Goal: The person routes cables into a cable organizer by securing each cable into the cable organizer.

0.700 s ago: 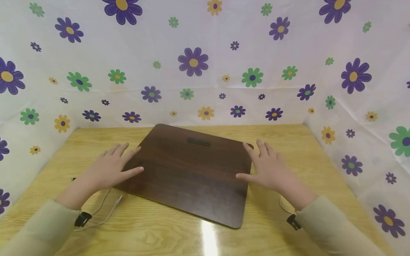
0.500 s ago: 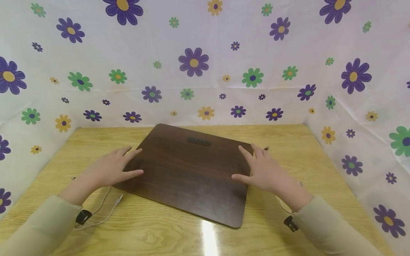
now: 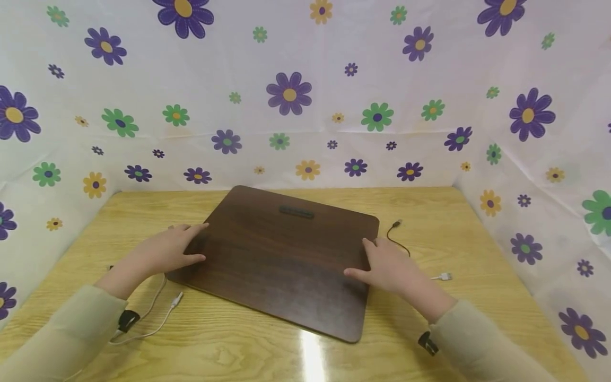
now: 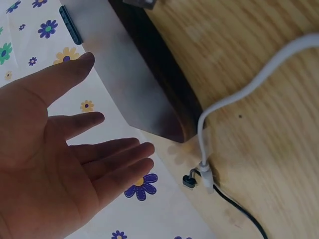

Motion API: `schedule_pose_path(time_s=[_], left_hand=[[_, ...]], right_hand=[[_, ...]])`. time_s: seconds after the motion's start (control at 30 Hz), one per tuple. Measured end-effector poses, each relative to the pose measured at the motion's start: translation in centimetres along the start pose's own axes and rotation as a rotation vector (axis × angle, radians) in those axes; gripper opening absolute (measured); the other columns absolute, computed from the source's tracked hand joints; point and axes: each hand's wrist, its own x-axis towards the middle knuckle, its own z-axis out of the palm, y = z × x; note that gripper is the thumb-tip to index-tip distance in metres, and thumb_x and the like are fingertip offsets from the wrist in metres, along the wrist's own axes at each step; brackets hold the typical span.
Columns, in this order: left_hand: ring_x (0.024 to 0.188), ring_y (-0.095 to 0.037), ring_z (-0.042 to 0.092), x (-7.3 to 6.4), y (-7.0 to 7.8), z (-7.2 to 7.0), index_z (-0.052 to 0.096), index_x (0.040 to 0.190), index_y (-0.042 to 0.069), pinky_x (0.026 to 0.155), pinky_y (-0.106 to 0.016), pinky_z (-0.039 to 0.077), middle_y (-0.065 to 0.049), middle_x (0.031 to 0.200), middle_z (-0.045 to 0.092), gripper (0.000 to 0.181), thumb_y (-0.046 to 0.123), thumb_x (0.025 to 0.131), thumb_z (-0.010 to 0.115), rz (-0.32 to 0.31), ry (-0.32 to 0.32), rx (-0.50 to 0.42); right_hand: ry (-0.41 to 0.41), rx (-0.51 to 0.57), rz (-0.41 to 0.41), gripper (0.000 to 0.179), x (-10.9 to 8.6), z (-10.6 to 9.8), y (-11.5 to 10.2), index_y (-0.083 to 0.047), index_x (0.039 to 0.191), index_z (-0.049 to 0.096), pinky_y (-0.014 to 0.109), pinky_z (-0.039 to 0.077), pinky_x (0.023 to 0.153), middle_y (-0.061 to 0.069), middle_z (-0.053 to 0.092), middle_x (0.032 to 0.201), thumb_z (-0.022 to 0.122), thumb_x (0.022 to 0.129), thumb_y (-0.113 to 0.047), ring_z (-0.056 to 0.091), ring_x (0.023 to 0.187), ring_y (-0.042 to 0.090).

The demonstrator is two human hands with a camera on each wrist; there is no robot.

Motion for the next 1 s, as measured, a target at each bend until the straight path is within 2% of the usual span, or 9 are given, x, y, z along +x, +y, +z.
schedule_pose_path(time_s=[0.23,0.37,0.4,0.5,0.57,0.63,0.8,1.0], left_hand=[[0.125,-0.051,0.064,0.4,-0.2,0.3,0.039,0.159,-0.005,0.103,-0.064,0.055,-0.038,0.148,0.055,0.079,0.033,0.101,0.075,-0.006,-0.018,-0.013],[0.124,-0.050,0.064,0.5,-0.2,0.4,0.040,0.158,-0.007,0.103,-0.062,0.055,-0.037,0.146,0.056,0.079,0.031,0.099,0.077,-0.021,-0.018,-0.014],[0.125,-0.050,0.064,0.5,-0.2,0.4,0.040,0.158,-0.007,0.104,-0.062,0.055,-0.037,0.146,0.056,0.079,0.030,0.099,0.078,-0.025,-0.019,-0.015],[0.126,-0.051,0.063,0.5,-0.1,0.4,0.040,0.156,-0.011,0.105,-0.061,0.055,-0.038,0.145,0.056,0.080,0.029,0.098,0.079,-0.038,-0.020,-0.013],[0.127,-0.051,0.062,0.6,0.0,0.3,0.041,0.154,-0.014,0.106,-0.061,0.054,-0.039,0.143,0.057,0.080,0.029,0.097,0.080,-0.051,-0.020,-0.008],[0.128,-0.052,0.061,0.7,-0.1,0.3,0.044,0.150,-0.017,0.109,-0.062,0.052,-0.039,0.140,0.058,0.078,0.029,0.097,0.080,-0.063,-0.019,0.000],[0.120,-0.050,0.064,1.3,-0.6,0.4,0.056,0.134,-0.019,0.107,-0.062,0.053,-0.037,0.128,0.065,0.065,0.027,0.097,0.080,-0.098,-0.021,-0.019],[0.092,-0.036,0.068,1.6,-1.1,0.2,0.064,0.119,-0.018,0.089,-0.054,0.059,-0.031,0.111,0.072,0.055,0.024,0.090,0.086,-0.147,-0.009,-0.152]], right_hand=[[0.038,-0.030,0.053,0.104,0.3,0.6,0.2,0.026,0.146,0.041,0.062,0.054,0.105,0.046,0.054,0.138,0.076,0.094,-0.057,0.059,0.127,0.056],[0.070,-0.036,0.060,0.087,0.6,0.9,0.4,0.018,0.140,0.053,0.058,0.058,0.095,0.036,0.068,0.118,0.080,0.093,-0.050,0.066,0.113,0.049],[0.071,-0.038,0.062,0.081,0.6,0.9,0.5,0.016,0.136,0.058,0.056,0.059,0.091,0.032,0.071,0.110,0.081,0.093,-0.048,0.068,0.108,0.046],[0.060,-0.051,0.068,0.056,0.6,1.0,0.6,0.006,0.107,0.068,0.045,0.055,0.076,0.016,0.069,0.085,0.083,0.091,-0.046,0.065,0.088,0.033],[0.043,-0.046,0.082,0.049,0.6,1.0,0.7,0.000,0.089,0.067,0.038,0.048,0.067,0.010,0.062,0.075,0.083,0.091,-0.046,0.059,0.076,0.026],[0.035,-0.032,0.088,0.046,0.6,1.1,0.8,-0.004,0.081,0.064,0.033,0.043,0.063,0.006,0.058,0.069,0.083,0.091,-0.045,0.053,0.069,0.021],[0.039,0.026,0.091,0.043,0.8,1.3,1.2,-0.003,0.084,0.065,0.030,0.039,0.060,0.004,0.056,0.068,0.084,0.091,-0.041,0.049,0.064,0.018],[0.035,0.088,0.107,0.038,1.0,1.3,1.5,-0.003,0.083,0.063,0.029,0.037,0.058,0.004,0.054,0.070,0.082,0.094,-0.034,0.047,0.064,0.018]])
